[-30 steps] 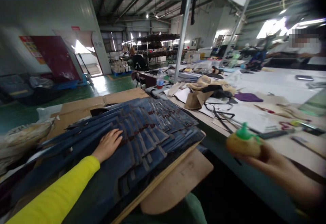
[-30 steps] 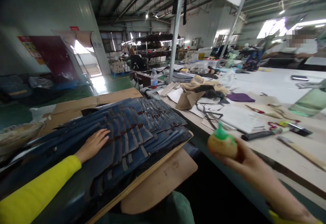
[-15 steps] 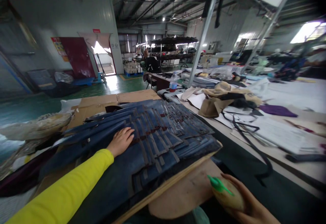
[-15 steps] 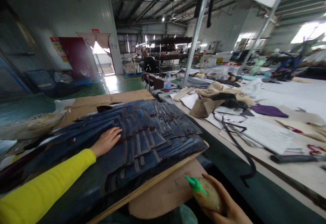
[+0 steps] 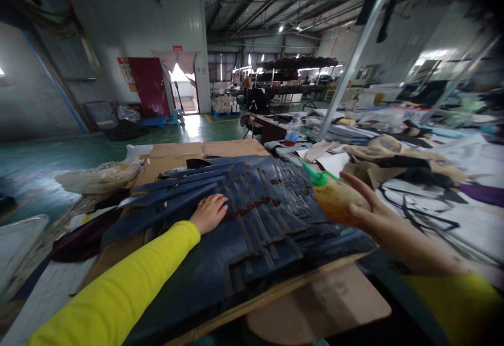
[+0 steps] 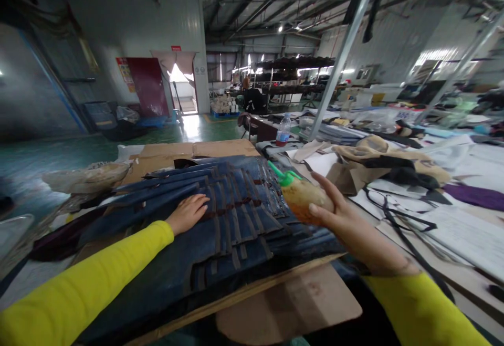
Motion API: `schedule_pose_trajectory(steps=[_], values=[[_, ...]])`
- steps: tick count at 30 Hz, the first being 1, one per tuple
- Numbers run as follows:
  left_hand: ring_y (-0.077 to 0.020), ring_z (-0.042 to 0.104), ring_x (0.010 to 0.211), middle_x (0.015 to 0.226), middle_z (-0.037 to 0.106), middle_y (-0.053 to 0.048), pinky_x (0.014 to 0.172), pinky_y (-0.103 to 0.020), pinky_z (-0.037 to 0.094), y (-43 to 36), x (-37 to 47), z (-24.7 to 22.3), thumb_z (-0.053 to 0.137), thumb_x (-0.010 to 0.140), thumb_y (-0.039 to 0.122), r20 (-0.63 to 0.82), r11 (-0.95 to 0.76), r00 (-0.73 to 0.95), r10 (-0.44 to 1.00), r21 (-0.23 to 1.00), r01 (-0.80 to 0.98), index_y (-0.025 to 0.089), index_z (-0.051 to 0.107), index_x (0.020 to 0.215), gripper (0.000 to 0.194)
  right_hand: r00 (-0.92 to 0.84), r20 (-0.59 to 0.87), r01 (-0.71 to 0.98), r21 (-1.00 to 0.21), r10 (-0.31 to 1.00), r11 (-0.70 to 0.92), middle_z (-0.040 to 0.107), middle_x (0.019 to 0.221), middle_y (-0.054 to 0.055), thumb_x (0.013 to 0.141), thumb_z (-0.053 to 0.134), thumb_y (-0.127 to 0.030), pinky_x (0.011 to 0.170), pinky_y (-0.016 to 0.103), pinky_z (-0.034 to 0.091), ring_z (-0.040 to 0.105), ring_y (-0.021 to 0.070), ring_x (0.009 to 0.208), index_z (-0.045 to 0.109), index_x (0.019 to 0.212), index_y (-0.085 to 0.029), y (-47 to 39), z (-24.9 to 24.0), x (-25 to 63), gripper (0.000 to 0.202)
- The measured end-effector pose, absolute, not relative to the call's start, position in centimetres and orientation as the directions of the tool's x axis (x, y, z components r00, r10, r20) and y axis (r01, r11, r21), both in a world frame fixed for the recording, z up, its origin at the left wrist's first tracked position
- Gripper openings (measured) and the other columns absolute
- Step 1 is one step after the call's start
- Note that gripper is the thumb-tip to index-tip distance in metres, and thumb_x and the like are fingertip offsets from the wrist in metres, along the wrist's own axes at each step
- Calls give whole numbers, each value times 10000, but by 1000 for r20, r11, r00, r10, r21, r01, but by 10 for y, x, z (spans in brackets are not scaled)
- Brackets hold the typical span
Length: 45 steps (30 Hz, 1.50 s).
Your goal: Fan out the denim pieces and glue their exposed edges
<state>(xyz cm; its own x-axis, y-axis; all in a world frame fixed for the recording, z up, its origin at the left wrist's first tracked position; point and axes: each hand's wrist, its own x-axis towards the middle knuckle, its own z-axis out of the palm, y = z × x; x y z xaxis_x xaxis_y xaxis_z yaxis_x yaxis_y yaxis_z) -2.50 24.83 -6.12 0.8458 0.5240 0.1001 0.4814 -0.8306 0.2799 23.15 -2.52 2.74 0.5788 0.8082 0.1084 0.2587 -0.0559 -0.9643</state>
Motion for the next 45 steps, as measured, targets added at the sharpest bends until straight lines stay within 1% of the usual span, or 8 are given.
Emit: schedule_pose_trajectory(steps=[3, 6, 12, 17, 20, 25, 32, 45], values=[[-188, 370, 1271, 1363, 432, -52, 1079, -400, 270, 248, -26, -62, 270, 930, 392, 111, -828, 842, 528, 290, 481, 225, 468, 1249, 411, 502, 70, 189, -982, 862, -30, 545, 1252, 66, 754, 648, -473, 897, 373, 489, 569, 258, 1079, 242, 1406, -318, 12, 38, 221, 784], [-186, 384, 1256, 1346, 449, -55, 1075, -397, 277, 248, -26, -63, 277, 928, 380, 131, -829, 839, 528, 291, 477, 218, 482, 1230, 399, 465, 110, 212, -977, 878, 11, 580, 1187, 63, 742, 670, -457, 882, 362, 503, 583, 243, 1051, 265, 1384, -278, 43, 44, 211, 780], [-189, 405, 1234, 1331, 464, -44, 1066, -386, 294, 247, -27, -64, 297, 922, 369, 144, -826, 832, 535, 298, 479, 227, 496, 1204, 374, 456, 251, 418, -907, 854, 43, 621, 1036, 51, 677, 726, -488, 850, 376, 520, 609, 259, 963, 442, 1251, -245, 83, 55, 214, 684], [-191, 415, 1225, 1317, 475, -40, 1065, -388, 295, 246, -26, -63, 314, 915, 354, 146, -822, 829, 539, 302, 482, 232, 498, 1192, 354, 330, 317, 640, -768, 889, 37, 607, 1062, 56, 688, 702, -532, 846, 412, 508, 588, 279, 977, 483, 1227, -255, 102, 62, 222, 644], [-187, 426, 1216, 1303, 486, -37, 1061, -380, 300, 245, -27, -62, 323, 912, 340, 147, -821, 829, 539, 313, 478, 228, 502, 1178, 339, 283, 349, 720, -693, 893, 43, 601, 1044, 62, 710, 673, -540, 815, 402, 513, 587, 273, 952, 496, 1207, -246, 109, 64, 218, 604], [-187, 444, 1192, 1264, 515, -39, 1045, -381, 318, 245, -27, -61, 330, 911, 324, 168, -827, 828, 534, 305, 472, 217, 512, 1143, 313, 254, 366, 716, -694, 895, 80, 574, 1021, 71, 716, 650, -523, 715, 379, 530, 593, 255, 864, 486, 1174, -219, 121, 56, 210, 574], [-187, 461, 1167, 1234, 531, -38, 1029, -368, 335, 246, -27, -64, 348, 906, 308, 191, -833, 827, 528, 309, 460, 203, 520, 1121, 294, 161, 489, 768, -608, 857, 203, 542, 1041, 53, 710, 676, -472, 852, 403, 475, 547, 257, 964, 487, 1140, -234, 148, 24, 215, 527], [-197, 457, 1167, 1236, 528, -36, 1019, -403, 342, 245, -28, -64, 340, 904, 318, 192, -824, 816, 545, 304, 478, 220, 514, 1112, 288, 159, 469, 785, -594, 869, 177, 552, 1040, 64, 719, 652, -505, 884, 433, 448, 541, 269, 990, 509, 1103, -219, 175, 0, 216, 499]])
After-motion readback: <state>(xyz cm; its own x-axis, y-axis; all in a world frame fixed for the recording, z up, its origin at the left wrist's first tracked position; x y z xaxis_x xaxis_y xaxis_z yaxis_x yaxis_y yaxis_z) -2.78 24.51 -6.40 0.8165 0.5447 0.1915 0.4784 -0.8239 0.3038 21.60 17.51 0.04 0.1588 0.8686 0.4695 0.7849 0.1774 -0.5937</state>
